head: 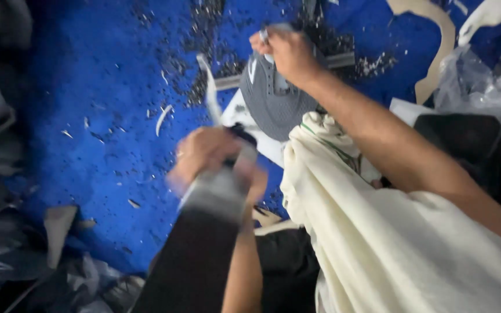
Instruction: Punching decorative patterns or holes into shoe upper components using a stencil and a mallet.
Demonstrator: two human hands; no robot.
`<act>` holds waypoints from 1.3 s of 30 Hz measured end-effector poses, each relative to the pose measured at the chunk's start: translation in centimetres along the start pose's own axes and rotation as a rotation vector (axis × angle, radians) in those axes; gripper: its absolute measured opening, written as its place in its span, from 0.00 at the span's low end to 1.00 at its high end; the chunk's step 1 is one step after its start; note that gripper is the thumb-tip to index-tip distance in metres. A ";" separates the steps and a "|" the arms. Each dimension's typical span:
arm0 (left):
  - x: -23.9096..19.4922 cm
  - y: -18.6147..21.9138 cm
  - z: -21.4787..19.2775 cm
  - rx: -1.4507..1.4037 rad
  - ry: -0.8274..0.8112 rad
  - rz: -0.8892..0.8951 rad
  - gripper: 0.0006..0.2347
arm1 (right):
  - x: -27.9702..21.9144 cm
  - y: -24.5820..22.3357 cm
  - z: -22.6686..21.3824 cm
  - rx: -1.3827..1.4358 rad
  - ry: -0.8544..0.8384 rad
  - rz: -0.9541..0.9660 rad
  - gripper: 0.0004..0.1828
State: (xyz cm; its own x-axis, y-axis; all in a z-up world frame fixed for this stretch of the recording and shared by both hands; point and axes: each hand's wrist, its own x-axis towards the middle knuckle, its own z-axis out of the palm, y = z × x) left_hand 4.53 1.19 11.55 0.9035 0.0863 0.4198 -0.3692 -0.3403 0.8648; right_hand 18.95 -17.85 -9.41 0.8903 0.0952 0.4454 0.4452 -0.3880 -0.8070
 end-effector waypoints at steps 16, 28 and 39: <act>-7.7 -6.1 -5.8 0.683 -0.429 -0.237 0.18 | -9.1 0.7 -9.4 1.402 0.725 0.865 0.05; 9.8 -14.7 13.2 -0.727 0.650 -0.406 0.16 | -1.3 7.5 -20.2 0.885 0.658 0.965 0.18; -15.0 -13.4 -7.3 -0.193 0.202 -0.871 0.15 | 5.9 34.9 -32.5 1.163 0.362 0.220 0.10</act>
State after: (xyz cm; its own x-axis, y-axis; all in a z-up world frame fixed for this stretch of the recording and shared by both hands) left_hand -5.66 11.31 -4.28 0.8309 0.4079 -0.3784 0.3789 0.0831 0.9217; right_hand 36.67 -60.62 -22.37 0.9614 -0.1994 0.1895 0.2751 0.6985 -0.6607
